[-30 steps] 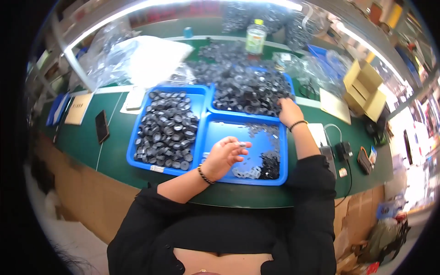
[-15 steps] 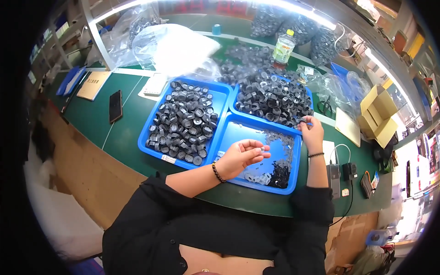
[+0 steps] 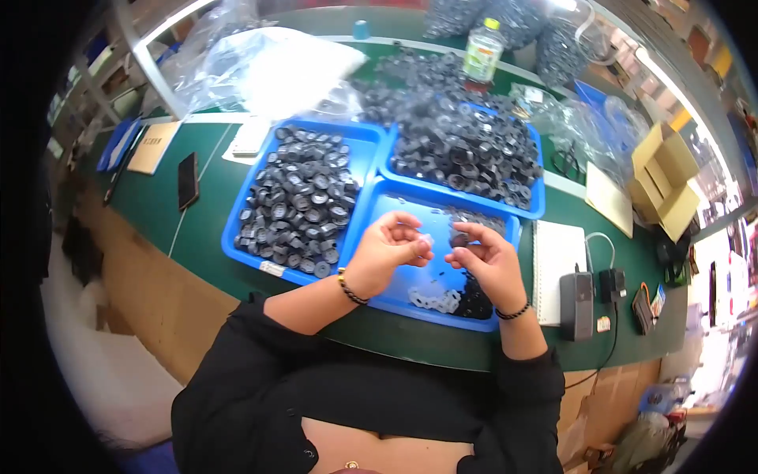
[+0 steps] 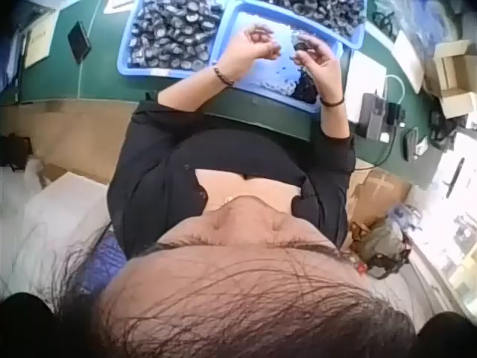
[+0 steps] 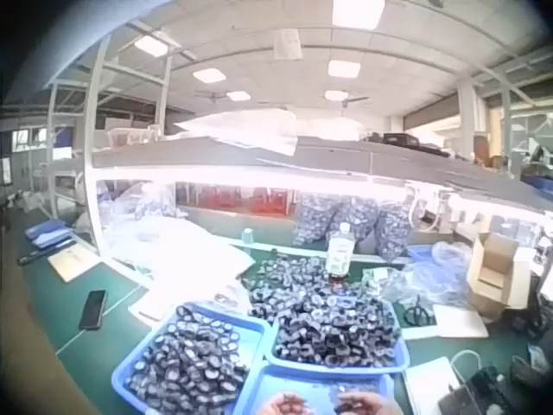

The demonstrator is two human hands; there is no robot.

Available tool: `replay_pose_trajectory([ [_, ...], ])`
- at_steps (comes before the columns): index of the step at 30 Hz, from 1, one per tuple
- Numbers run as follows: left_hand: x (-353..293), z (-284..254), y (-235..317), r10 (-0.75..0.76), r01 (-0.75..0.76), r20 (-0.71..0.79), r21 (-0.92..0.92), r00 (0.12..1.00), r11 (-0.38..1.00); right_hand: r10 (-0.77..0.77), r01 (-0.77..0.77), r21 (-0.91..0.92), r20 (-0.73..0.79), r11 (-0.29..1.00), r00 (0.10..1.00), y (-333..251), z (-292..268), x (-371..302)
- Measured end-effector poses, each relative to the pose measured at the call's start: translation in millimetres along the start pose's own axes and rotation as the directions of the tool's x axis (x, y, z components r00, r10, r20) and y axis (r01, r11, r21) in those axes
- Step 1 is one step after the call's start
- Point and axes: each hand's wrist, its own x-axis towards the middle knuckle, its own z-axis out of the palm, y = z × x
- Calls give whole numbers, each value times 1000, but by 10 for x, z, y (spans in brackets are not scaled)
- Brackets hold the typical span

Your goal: The person assembles plastic components by hand, inserting small grey pieces into white clips and fitting the assembled parts into grey plastic housings.

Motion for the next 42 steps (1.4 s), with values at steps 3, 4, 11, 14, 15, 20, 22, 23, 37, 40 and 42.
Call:
replay_pose_trajectory([
  [3, 7, -60, -5, -20, 17, 45, 59, 999, 998, -88, 88, -26, -12, 996, 996, 28, 68, 8],
  [4, -6, -49, 0, -35, 32, 65, 58, 997, 998, -115, 114, -40, -23, 993, 993, 82, 74, 2],
  [11, -47, 34, 2, -72, 68, 28, 107, 997, 992, -349, 300, -446, -30, 843, 937, 78, 125, -29],
  [14, -24, 0, -23, -74, 70, 20, 167, 997, 983, -370, 334, -464, 15, 821, 929, 49, 143, -55],
  [15, -29, 11, -21, -77, 73, 19, 167, 997, 983, -377, 340, -448, 8, 827, 926, 54, 149, -65],
  [20, -45, 25, -32, -68, 59, 45, 187, 997, 981, -372, 336, -443, 4, 831, 928, 98, 174, -73],
  [22, -30, -11, -43, -95, 85, 50, 167, 994, 982, -370, 339, -433, 11, 836, 929, 87, 189, -76],
  [23, -22, -26, -43, -120, 110, 59, 148, 991, 983, -368, 337, -431, 14, 837, 930, 77, 191, -81],
  [37, 10, -39, -65, -205, 181, 126, 184, 970, 966, -563, 524, -572, 126, 632, 817, 140, 109, 27],
  [40, -19, -44, -108, -122, 88, 153, 209, 981, 974, -568, 541, -575, 154, 614, 809, 150, 111, 29],
  [42, -34, -35, -108, -92, 53, 153, 244, 984, 968, -555, 524, -580, 144, 624, 819, 164, 117, 32],
])
